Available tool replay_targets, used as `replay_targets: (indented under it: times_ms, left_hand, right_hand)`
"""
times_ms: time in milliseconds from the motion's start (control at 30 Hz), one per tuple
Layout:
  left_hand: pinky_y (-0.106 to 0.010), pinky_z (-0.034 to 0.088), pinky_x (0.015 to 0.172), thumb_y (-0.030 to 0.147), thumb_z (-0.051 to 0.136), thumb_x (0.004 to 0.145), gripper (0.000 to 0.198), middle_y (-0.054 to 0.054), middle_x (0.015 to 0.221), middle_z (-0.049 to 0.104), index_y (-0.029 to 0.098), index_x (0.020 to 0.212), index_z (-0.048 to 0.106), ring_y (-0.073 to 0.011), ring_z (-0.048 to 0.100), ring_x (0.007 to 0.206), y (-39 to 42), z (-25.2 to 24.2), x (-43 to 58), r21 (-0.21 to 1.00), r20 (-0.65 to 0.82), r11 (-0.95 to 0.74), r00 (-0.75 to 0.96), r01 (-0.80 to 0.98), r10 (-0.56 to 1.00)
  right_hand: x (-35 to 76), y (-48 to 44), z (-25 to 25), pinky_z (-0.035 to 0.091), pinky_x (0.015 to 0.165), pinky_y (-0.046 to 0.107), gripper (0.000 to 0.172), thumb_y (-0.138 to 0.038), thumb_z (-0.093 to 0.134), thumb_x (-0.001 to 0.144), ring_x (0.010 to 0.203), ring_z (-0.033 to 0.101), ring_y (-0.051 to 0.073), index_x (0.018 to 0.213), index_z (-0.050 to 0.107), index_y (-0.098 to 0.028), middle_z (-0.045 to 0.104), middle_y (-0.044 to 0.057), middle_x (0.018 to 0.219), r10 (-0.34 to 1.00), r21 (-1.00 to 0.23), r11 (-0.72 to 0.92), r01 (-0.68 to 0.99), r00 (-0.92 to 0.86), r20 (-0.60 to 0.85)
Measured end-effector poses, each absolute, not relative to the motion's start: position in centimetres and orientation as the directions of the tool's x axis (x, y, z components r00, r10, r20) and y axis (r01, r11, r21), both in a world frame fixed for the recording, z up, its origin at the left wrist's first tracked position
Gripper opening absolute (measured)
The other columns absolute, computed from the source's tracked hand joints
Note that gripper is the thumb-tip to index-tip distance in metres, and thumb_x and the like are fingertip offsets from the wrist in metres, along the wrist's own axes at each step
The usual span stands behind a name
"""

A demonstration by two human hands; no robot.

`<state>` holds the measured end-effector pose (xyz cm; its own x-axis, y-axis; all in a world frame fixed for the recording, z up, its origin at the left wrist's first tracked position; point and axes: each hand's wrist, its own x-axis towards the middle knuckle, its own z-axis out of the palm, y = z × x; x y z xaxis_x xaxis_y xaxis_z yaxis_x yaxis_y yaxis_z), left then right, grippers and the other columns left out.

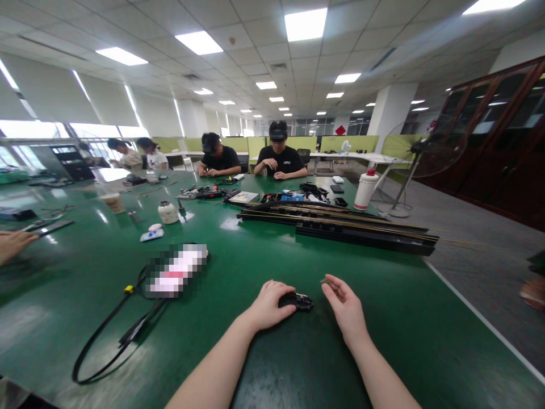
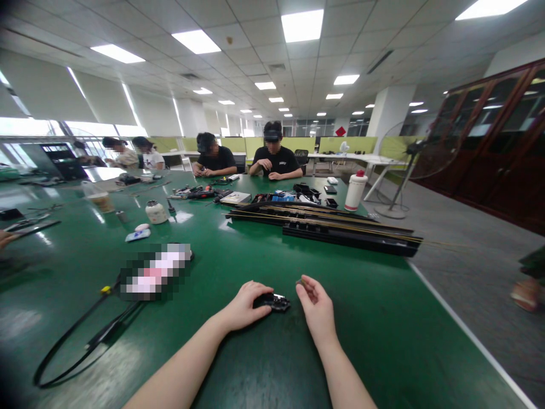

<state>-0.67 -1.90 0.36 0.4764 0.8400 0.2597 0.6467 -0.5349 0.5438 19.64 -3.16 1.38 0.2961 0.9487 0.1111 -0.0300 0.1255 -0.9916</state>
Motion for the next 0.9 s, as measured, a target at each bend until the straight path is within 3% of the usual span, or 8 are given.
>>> replay_targets:
  times_ms: [467, 900]
  left_hand:
    - [-0.041, 0.030, 0.101, 0.032, 0.064, 0.077, 0.037, -0.004, 0.107, 0.063, 0.023, 0.112, 0.058, -0.0223, 0.053, 0.103, -1.81, 0.05, -0.75, 0.560, 0.257, -0.529, 0.473, 0.638, 0.843]
    - [-0.042, 0.029, 0.102, 0.033, 0.064, 0.077, 0.038, -0.005, 0.108, 0.063, 0.022, 0.113, 0.059, -0.0232, 0.053, 0.104, -1.80, 0.03, -0.77, 0.559, 0.250, -0.526, 0.475, 0.640, 0.844]
  right_hand:
    - [19.81, -3.01, 0.96, 0.045, 0.092, 0.040, 0.046, -0.046, 0.074, 0.058, 0.095, 0.063, 0.024, 0.094, 0.062, -0.020, 0.070, 0.006, 0.094, 0.938, -0.985, 0.115, -0.131, 0.342, 0.064]
    - [19.61, -3.07, 1.27, 0.050, 0.077, 0.034, 0.050, -0.048, 0.077, 0.052, 0.080, 0.064, 0.020, 0.090, 0.063, -0.020, 0.070, 0.003, 0.081, 0.931, -0.971, 0.084, -0.223, 0.366, -0.003]
